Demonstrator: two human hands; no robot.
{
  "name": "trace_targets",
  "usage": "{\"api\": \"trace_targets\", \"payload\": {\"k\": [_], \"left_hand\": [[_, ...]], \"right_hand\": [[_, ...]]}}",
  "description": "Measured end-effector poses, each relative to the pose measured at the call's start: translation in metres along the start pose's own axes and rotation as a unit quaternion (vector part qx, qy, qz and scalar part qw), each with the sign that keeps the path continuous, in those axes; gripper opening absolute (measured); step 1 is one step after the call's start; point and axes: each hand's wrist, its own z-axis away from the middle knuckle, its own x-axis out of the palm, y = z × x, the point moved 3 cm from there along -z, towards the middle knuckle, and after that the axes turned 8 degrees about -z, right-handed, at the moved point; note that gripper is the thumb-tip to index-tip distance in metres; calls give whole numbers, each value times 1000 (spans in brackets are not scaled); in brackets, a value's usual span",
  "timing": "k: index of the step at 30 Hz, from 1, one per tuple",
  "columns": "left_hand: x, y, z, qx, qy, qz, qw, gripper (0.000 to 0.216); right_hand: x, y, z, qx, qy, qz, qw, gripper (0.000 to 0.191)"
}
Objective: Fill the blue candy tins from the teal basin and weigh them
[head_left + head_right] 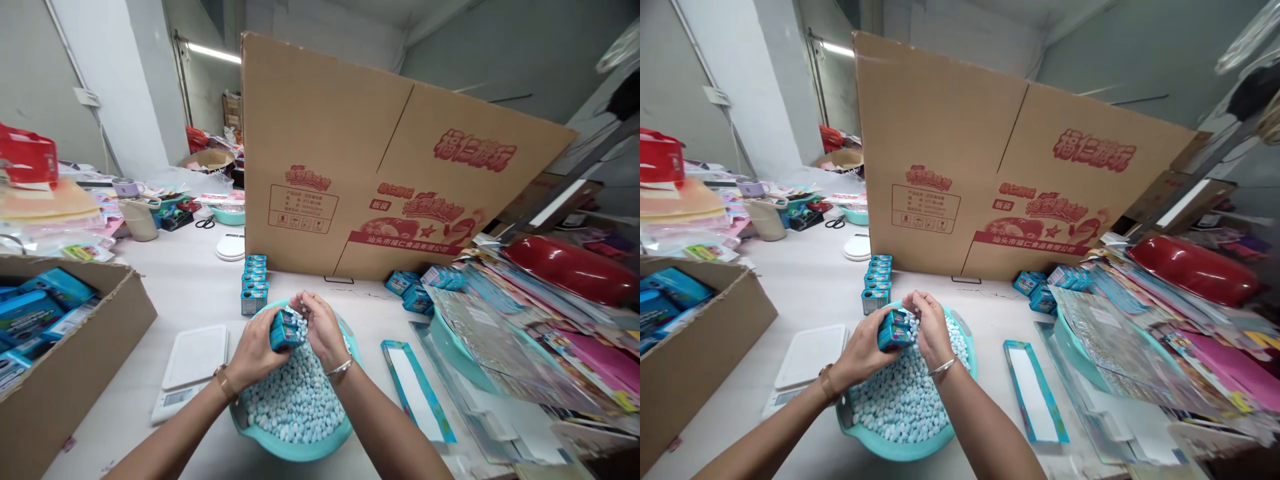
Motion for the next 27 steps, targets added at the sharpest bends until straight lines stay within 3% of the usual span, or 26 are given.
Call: {"api": "trace_targets", "payload": {"k": [6, 9, 12, 14, 17, 19, 24, 27], "left_hand": [[-6, 5, 7, -41, -32, 116, 992, 71], [-26, 5, 10, -41, -59, 119, 990, 72], [-49, 6, 4, -2, -115, 13, 993, 72], [-54, 7, -4, 32, -188, -99, 977, 72], [-41, 11, -16, 75, -289, -243, 923, 66], [-24, 16, -22, 95, -311, -289, 900, 59], [3, 24, -25, 84, -278, -285, 913, 59], [1, 21, -21, 47, -224, -212, 950, 63]], "right_hand": [[3, -12, 8, 7, -27, -23, 999, 23], [-23, -20, 11, -34, -13, 93, 995, 27], [-64, -16, 21, -71, 8, 257, 964, 35], [-89, -2, 32, -64, 12, 314, 947, 42], [-104, 24, 47, -73, -19, 443, 893, 57], [-100, 39, 50, -89, -30, 486, 869, 59], [-75, 54, 29, -74, 52, 283, 955, 45], [-60, 48, 13, -70, 70, 215, 972, 35]]}}
